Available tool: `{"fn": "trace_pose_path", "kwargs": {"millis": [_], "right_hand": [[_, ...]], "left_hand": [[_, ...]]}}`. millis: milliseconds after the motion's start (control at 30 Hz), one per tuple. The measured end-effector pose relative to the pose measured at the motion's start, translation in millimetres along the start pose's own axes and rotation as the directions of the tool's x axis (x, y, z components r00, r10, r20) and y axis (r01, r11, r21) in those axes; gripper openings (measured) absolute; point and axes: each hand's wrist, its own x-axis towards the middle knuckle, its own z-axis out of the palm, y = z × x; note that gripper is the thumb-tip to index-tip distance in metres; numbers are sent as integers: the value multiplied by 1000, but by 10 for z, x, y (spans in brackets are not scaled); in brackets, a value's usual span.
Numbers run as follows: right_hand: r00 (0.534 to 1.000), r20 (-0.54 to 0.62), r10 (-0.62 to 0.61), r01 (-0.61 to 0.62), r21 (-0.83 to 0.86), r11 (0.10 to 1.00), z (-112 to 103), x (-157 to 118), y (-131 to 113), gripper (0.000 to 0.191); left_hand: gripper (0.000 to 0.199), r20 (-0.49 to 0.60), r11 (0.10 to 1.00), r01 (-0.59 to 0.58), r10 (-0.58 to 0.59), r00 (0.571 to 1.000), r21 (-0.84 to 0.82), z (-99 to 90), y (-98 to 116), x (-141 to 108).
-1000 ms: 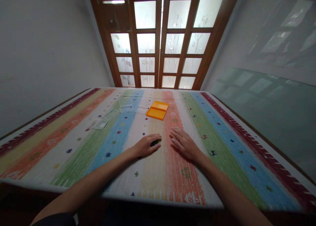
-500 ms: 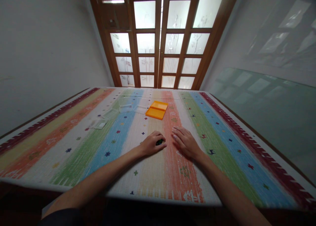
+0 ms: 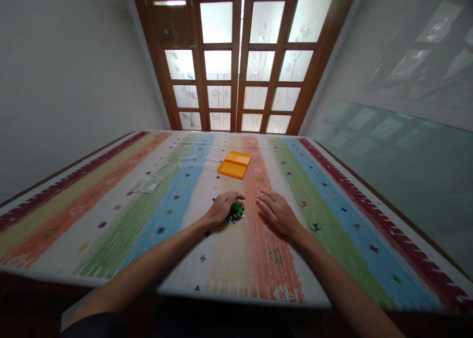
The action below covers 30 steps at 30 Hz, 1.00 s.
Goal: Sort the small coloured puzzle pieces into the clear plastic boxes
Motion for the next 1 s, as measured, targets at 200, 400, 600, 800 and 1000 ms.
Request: {"fn": "trace_pose_path", "kwargs": {"millis": [200, 400, 600, 800, 1000], "right_hand": [[1000, 0, 11, -11, 22, 1000, 16, -15, 13, 35], [999, 1, 33, -33, 42, 999, 25, -21, 11, 36], [999, 1, 37, -37, 47, 998, 38, -26, 17, 36], [999, -20, 50, -48, 51, 998, 43, -21, 14, 34], [999, -20, 41, -40, 33, 999, 41, -16, 11, 35]], "left_hand": [[73, -199, 993, 58, -77, 977, -101, -222, 20, 183], [63, -315, 996, 68, -49, 948, 52, -599, 16, 195], [44, -234, 965, 40, 23, 972, 259, -841, -39, 47], [16, 16, 890, -122, 128, 992, 439, -845, -96, -158], [19, 194, 822, -246, 168, 967, 513, -704, -166, -272]]}}
